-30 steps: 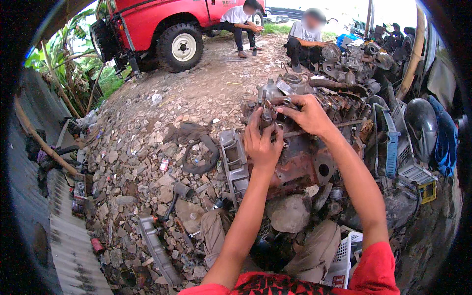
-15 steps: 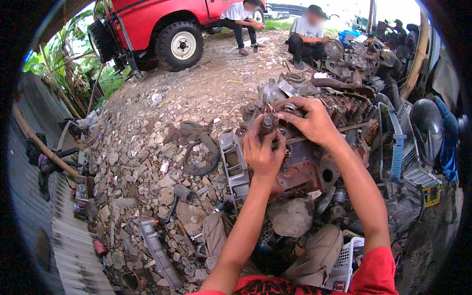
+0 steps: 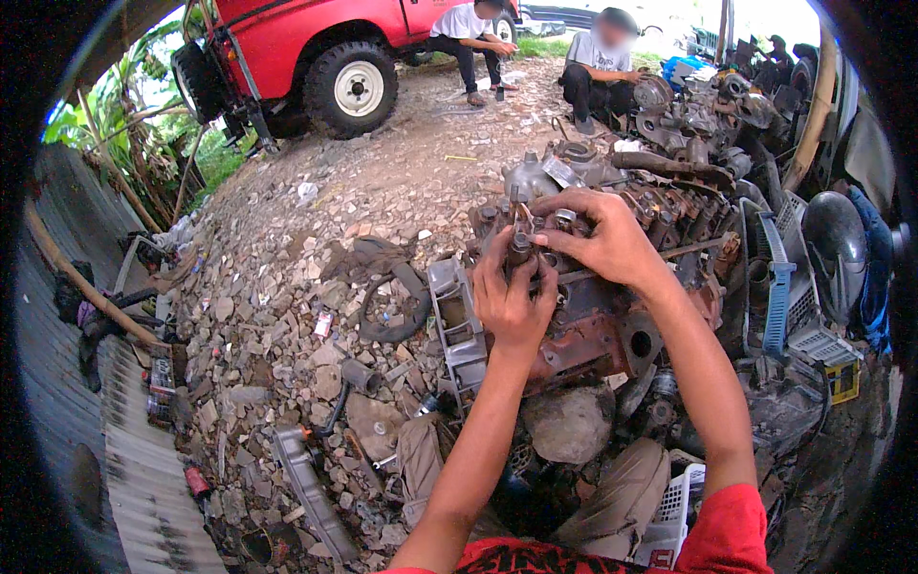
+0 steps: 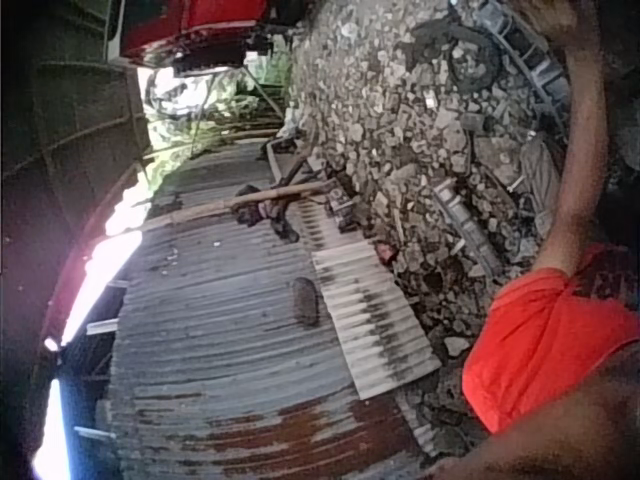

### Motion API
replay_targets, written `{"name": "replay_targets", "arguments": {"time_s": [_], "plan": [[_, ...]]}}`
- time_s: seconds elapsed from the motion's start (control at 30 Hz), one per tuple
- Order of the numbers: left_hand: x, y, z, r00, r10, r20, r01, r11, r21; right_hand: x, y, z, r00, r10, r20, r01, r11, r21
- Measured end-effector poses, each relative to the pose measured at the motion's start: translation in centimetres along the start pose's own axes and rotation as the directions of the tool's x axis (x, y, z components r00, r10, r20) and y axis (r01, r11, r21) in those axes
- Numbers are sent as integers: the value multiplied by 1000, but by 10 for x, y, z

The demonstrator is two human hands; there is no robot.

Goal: The person uses a wrench to loosen and remove bolts from an engine block, then removes a metal component. The person continues to work on the engine using hand tools.

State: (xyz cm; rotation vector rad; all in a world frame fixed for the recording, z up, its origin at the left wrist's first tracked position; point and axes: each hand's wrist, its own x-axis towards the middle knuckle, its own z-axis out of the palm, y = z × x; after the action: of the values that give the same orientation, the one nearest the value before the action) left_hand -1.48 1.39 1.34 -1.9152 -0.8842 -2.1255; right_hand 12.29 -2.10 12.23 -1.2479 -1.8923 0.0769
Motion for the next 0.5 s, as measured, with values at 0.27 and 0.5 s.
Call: {"name": "replay_targets", "arguments": {"time_s": [0.27,0.5], "plan": [[-1,1,0,999,-27,20,27,1000,2,4,-1,-2,998,0,59,-2,999,44],[0,0,-1,1000,-22,9,22,1000,3,5,-19,-10,982,174,71,-172,985,-22]]}}
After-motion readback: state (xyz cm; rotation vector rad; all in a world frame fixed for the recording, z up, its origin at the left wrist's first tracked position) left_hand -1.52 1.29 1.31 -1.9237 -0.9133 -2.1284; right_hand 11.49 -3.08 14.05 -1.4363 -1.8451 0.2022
